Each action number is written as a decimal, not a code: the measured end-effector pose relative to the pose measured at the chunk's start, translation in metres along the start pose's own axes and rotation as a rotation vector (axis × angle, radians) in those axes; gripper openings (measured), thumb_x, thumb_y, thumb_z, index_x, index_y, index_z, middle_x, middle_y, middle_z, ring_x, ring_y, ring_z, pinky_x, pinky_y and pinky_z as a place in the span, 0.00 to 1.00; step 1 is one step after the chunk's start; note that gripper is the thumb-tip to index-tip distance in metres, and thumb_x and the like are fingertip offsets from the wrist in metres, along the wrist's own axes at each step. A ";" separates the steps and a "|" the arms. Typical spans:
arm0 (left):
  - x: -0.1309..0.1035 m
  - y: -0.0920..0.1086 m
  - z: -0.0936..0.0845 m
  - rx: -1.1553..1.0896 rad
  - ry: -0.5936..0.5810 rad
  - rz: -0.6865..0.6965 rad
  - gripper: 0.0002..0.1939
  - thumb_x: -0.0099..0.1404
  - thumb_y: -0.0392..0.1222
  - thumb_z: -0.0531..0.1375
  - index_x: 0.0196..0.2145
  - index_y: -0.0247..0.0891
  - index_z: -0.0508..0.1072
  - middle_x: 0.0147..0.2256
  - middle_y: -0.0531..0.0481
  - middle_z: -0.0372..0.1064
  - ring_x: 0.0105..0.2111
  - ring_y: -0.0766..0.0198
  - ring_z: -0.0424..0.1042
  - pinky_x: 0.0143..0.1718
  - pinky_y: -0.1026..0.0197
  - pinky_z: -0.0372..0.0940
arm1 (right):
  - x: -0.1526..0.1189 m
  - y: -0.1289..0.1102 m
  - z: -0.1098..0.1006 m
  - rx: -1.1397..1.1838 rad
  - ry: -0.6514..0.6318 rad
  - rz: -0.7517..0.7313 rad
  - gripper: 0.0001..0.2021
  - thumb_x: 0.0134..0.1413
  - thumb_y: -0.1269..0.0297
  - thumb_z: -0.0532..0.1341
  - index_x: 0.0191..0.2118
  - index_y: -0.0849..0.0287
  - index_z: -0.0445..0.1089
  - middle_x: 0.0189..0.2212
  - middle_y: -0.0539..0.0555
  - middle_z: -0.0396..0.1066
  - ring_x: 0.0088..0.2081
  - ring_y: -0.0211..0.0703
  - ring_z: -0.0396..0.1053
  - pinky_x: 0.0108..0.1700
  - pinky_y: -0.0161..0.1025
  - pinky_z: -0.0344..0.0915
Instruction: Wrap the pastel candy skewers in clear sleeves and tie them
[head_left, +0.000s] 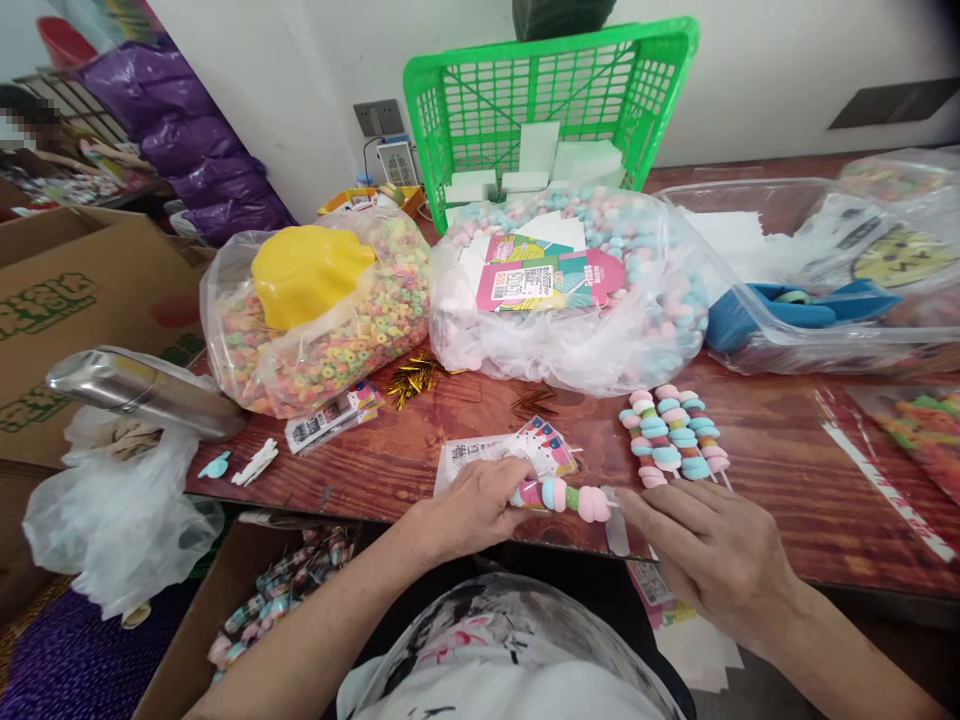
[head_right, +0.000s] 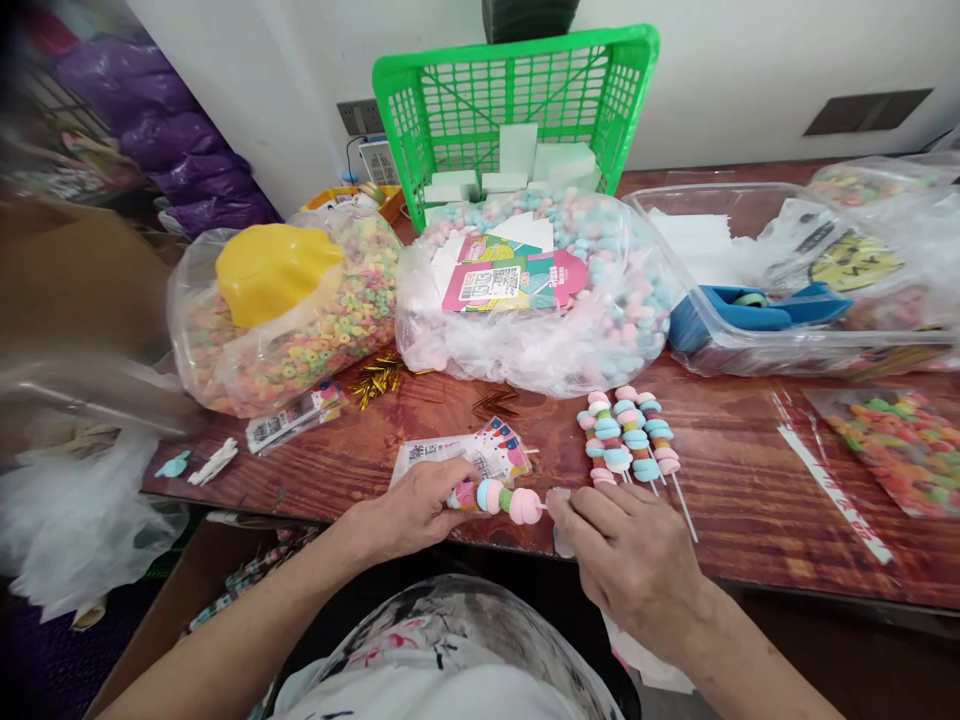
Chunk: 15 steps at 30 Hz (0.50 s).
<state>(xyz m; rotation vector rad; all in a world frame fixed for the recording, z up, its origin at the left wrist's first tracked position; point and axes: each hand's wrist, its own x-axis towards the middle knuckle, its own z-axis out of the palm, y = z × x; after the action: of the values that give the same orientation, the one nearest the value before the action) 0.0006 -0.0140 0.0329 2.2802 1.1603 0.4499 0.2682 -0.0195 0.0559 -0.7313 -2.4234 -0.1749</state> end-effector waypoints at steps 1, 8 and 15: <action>0.002 0.002 0.001 -0.023 -0.007 -0.039 0.10 0.66 0.47 0.56 0.35 0.37 0.66 0.31 0.50 0.68 0.30 0.64 0.65 0.31 0.63 0.57 | 0.004 -0.002 -0.001 -0.032 0.009 -0.028 0.16 0.54 0.80 0.51 0.45 0.61 0.69 0.31 0.54 0.73 0.34 0.42 0.70 0.38 0.41 0.64; 0.007 0.008 0.001 -0.023 -0.069 -0.125 0.18 0.59 0.56 0.62 0.30 0.37 0.65 0.27 0.54 0.64 0.26 0.65 0.61 0.27 0.64 0.51 | 0.030 -0.002 -0.013 -0.162 -0.079 -0.207 0.10 0.60 0.74 0.52 0.40 0.61 0.71 0.28 0.53 0.72 0.31 0.41 0.66 0.36 0.43 0.57; 0.006 0.018 -0.006 -0.094 -0.079 -0.155 0.19 0.55 0.55 0.66 0.33 0.38 0.67 0.29 0.54 0.66 0.29 0.64 0.63 0.29 0.64 0.54 | 0.039 0.017 -0.006 -0.113 -0.152 -0.252 0.11 0.57 0.77 0.52 0.35 0.59 0.69 0.29 0.53 0.70 0.31 0.41 0.63 0.34 0.41 0.53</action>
<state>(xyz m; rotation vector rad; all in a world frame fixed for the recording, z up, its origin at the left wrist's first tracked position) 0.0123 -0.0159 0.0488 2.0911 1.2385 0.3449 0.2545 0.0115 0.0824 -0.4999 -2.6652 -0.3716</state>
